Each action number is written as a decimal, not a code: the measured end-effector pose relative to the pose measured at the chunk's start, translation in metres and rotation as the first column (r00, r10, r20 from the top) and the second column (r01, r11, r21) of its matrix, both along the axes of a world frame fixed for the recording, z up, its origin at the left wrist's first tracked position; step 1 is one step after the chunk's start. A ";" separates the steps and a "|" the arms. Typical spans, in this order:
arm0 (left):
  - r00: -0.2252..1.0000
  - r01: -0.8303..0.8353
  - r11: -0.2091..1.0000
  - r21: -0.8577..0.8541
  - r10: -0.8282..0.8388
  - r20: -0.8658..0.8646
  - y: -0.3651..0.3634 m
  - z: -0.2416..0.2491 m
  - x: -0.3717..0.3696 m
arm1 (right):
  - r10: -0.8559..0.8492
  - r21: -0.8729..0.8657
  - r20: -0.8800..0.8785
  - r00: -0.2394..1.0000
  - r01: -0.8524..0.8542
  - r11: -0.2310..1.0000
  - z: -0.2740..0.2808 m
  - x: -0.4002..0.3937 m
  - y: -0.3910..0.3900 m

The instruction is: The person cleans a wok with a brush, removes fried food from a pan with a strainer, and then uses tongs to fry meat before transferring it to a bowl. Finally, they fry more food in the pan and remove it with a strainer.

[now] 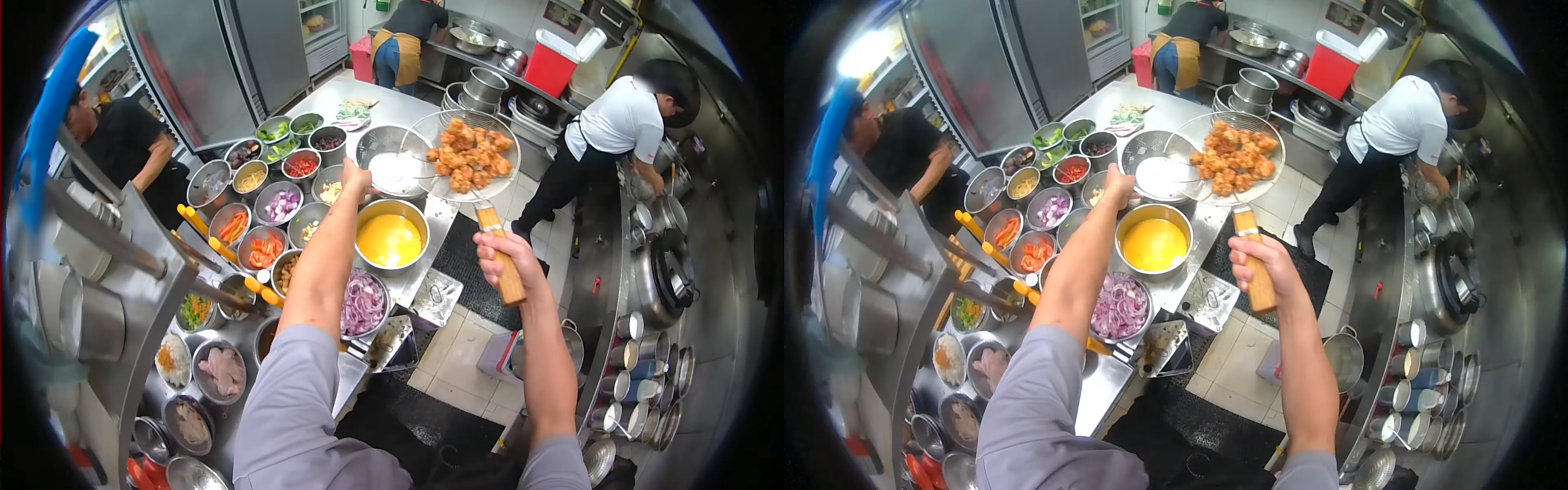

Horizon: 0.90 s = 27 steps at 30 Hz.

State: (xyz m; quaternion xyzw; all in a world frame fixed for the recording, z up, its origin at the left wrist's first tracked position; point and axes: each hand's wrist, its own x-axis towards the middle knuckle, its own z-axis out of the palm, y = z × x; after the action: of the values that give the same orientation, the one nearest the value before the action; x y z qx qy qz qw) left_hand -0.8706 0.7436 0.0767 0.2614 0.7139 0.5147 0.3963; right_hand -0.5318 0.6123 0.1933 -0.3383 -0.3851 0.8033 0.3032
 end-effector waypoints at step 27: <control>0.980 -0.008 0.998 0.069 -0.006 0.201 0.029 -0.052 -0.020 | -0.460 0.534 0.844 0.275 -0.500 0.682 -0.037 -0.099 0.062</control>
State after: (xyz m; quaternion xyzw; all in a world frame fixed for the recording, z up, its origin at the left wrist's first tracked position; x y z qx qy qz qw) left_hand -0.8902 0.7726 0.0246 0.2212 0.6520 0.5632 0.4569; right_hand -0.6309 0.6746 0.1564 -0.5910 -0.7741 0.2031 0.1012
